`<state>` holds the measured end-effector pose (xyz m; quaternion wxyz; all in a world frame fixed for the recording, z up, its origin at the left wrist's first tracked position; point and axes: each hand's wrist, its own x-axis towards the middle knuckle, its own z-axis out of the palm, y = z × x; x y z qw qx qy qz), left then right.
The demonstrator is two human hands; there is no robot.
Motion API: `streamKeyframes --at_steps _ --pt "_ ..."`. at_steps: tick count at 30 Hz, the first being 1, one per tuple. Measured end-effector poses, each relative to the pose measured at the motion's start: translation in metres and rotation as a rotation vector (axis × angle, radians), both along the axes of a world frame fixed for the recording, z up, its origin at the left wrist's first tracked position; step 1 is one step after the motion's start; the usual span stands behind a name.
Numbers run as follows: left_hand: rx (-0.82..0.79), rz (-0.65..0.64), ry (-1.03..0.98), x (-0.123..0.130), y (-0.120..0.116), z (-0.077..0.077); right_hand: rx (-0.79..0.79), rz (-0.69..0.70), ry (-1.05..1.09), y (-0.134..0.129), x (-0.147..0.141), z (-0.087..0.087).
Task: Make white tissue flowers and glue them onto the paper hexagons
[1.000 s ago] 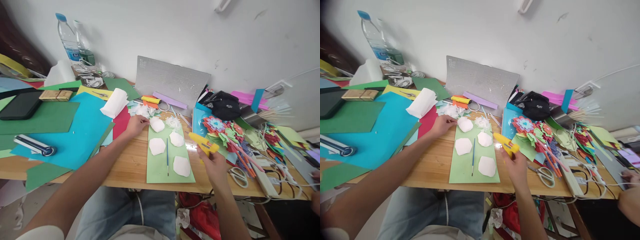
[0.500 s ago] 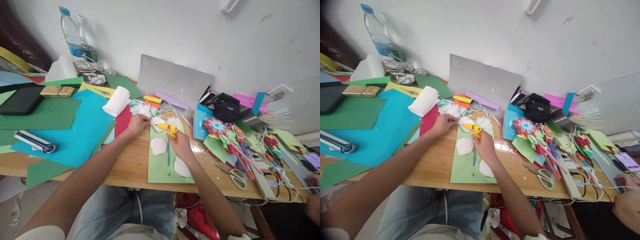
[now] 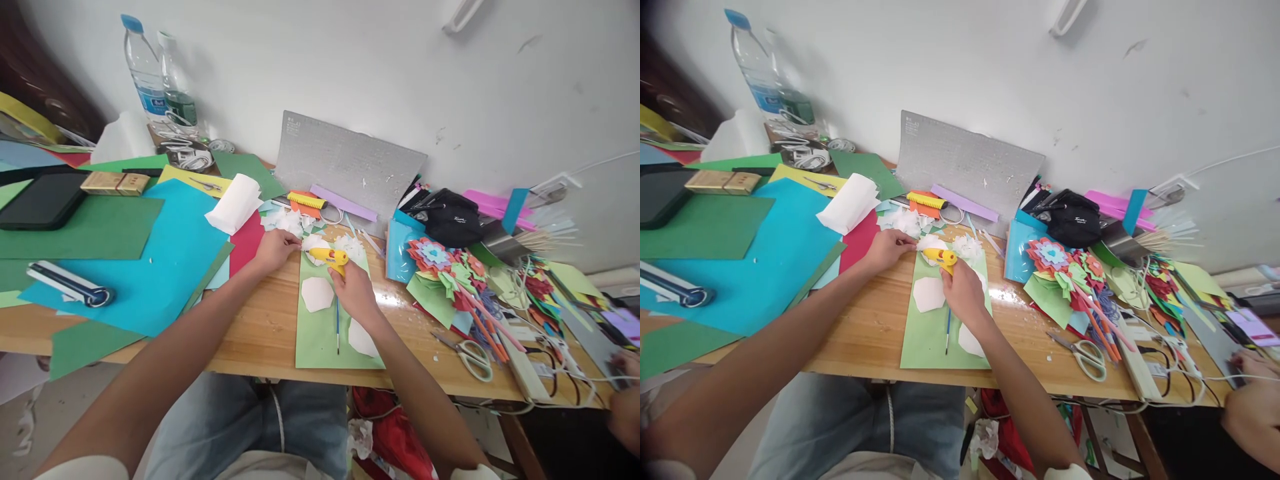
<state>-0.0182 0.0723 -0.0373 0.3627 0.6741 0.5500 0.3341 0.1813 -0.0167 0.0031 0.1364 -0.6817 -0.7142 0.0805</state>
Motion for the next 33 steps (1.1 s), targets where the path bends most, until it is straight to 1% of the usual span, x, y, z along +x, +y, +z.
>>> streamKeyframes --at_steps 13,20,27,33 --pt "-0.011 -0.010 0.001 -0.0001 0.0012 -0.0036 0.020 -0.002 -0.039 -0.0007 0.0003 -0.0017" --pt "-0.029 0.013 -0.020 0.0004 0.0004 -0.0027 0.030 0.002 -0.044 0.0000 0.0014 -0.0050" --pt "-0.016 0.016 -0.020 0.0008 0.0025 -0.0082 0.030 -0.004 -0.029 -0.0002 0.0013 -0.0041" --pt "-0.008 0.002 -0.018 0.0012 0.0030 -0.0098 0.039 -0.009 -0.028 0.0000 0.0014 -0.0073"
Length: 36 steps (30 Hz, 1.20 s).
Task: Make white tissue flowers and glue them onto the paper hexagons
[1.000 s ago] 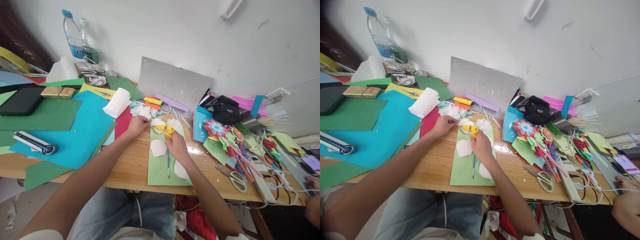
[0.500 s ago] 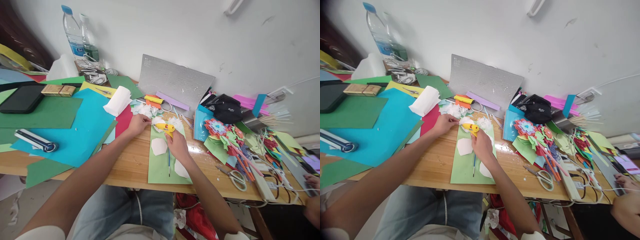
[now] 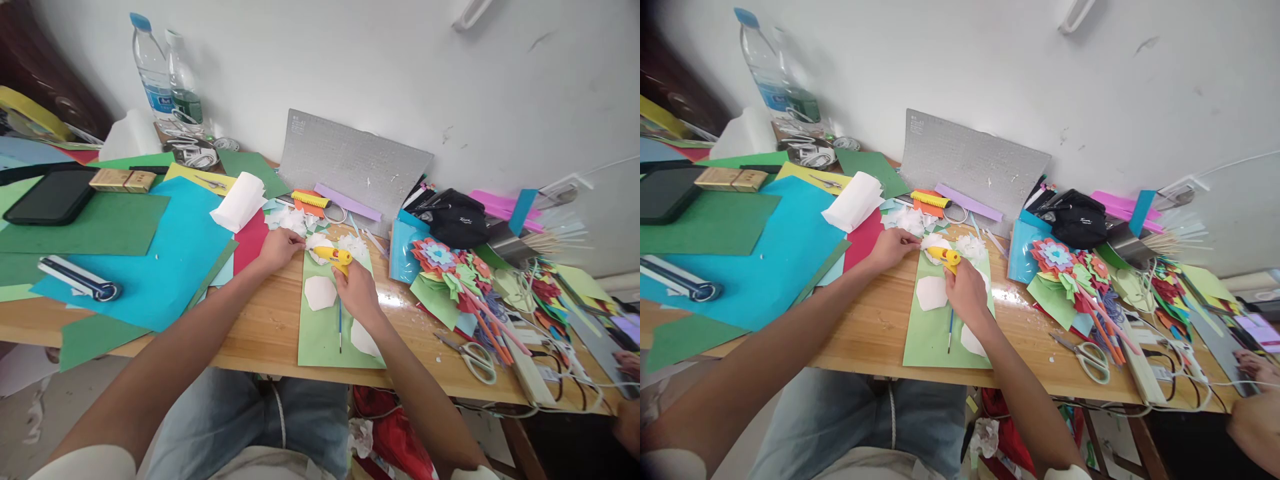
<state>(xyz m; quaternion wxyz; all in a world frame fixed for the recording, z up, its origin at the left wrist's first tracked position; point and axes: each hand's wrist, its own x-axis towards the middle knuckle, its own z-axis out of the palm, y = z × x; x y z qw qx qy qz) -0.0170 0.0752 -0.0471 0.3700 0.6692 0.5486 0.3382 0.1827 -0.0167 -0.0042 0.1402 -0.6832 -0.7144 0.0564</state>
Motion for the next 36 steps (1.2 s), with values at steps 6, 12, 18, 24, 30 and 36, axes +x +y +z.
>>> streamKeyframes --at_steps 6,12,18,24,30,36 --pt "-0.009 0.024 0.008 0.002 -0.002 0.004 0.015 0.008 0.036 -0.001 0.001 0.002" --pt "-0.029 0.038 0.028 0.002 -0.002 0.005 0.015 -0.058 0.135 -0.002 0.003 0.003" --pt "-0.023 0.076 0.013 0.004 -0.003 0.004 0.062 -0.092 0.294 -0.008 0.007 0.005" --pt "-0.013 0.093 -0.003 0.005 -0.004 0.003 0.141 -0.190 0.456 -0.031 0.034 0.012" --pt "-0.001 0.082 -0.024 0.005 -0.009 0.007 0.167 -0.366 0.496 -0.064 0.089 0.005" --pt "0.036 0.090 0.022 0.006 -0.010 0.009 0.185 -0.529 0.467 -0.090 0.134 -0.017"
